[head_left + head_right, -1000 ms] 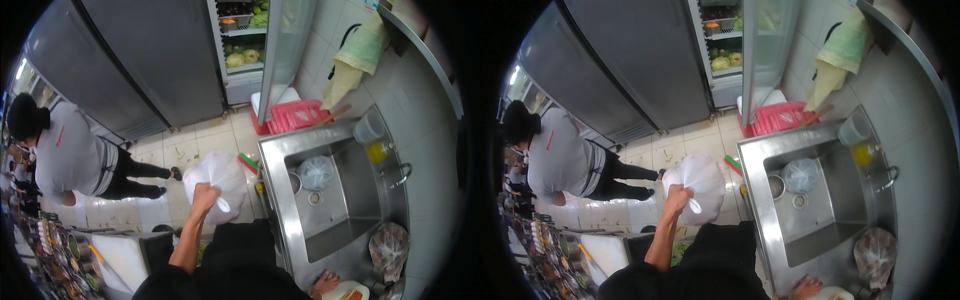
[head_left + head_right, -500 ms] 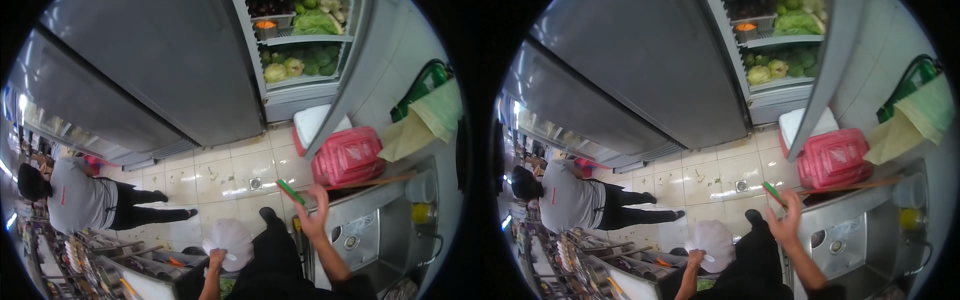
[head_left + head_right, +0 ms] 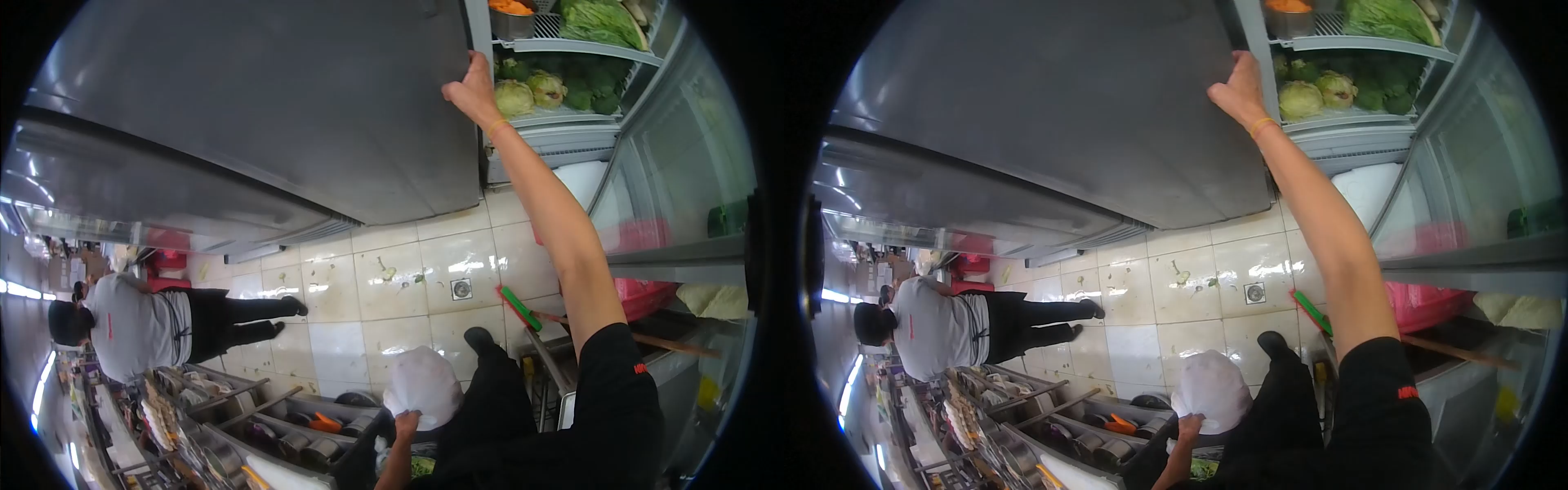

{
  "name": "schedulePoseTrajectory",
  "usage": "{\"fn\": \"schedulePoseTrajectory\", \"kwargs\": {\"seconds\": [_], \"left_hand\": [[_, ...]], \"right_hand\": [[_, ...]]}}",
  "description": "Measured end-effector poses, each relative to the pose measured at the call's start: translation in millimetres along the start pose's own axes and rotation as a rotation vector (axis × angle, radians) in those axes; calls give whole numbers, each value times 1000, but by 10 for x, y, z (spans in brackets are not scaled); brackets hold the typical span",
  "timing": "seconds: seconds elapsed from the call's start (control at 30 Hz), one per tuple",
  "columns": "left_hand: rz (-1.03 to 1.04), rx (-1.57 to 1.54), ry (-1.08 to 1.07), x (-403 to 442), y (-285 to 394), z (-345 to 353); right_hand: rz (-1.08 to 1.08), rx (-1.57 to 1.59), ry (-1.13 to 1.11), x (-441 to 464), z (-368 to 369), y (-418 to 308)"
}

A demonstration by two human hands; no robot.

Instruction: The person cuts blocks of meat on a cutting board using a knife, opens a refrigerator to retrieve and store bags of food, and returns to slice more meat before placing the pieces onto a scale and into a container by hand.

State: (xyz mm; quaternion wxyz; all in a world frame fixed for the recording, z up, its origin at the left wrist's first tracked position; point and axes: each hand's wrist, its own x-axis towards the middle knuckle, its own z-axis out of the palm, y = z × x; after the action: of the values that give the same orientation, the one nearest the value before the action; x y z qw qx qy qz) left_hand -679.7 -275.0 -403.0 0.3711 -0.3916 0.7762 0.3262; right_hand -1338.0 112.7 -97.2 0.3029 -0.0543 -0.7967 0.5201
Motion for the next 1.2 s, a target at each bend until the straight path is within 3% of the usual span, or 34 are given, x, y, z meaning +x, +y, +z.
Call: {"fn": "schedulePoseTrajectory", "kwargs": {"seconds": [0.03,0.07,0.33,0.37,0.47,0.57,0.63,0.77,0.87,0.97,1.2], "left_hand": [[12,28,-30,32,41,-8],[-192,-204,-25,-65,307,-59],[-247,-155,-54,316,540,-16],[-234,-161,-59,383,531,6],[146,119,-118,346,624,-145],[-162,-228,5,249,883,-269],[-108,-239,15,232,923,-381],[-149,-290,9,240,829,-447],[-126,-259,46,116,745,-468],[-166,-225,62,10,692,-492],[-203,-196,39,30,241,-402]], "right_hand": [[-12,-17,8,-12,14,5],[-26,-36,20,-29,-2,-13],[-73,-81,78,-717,-220,-224],[-113,-94,84,-921,-269,-259],[-85,-59,126,-1619,-424,-557],[-53,-64,129,-2394,-529,-881],[-7,-28,51,-2915,-558,-1112],[-12,108,-70,-3650,-369,-1556],[-210,199,-296,-4078,-37,-1834],[-256,276,-390,-4499,350,-2018],[-224,288,-445,-5115,1087,-2429]]}}
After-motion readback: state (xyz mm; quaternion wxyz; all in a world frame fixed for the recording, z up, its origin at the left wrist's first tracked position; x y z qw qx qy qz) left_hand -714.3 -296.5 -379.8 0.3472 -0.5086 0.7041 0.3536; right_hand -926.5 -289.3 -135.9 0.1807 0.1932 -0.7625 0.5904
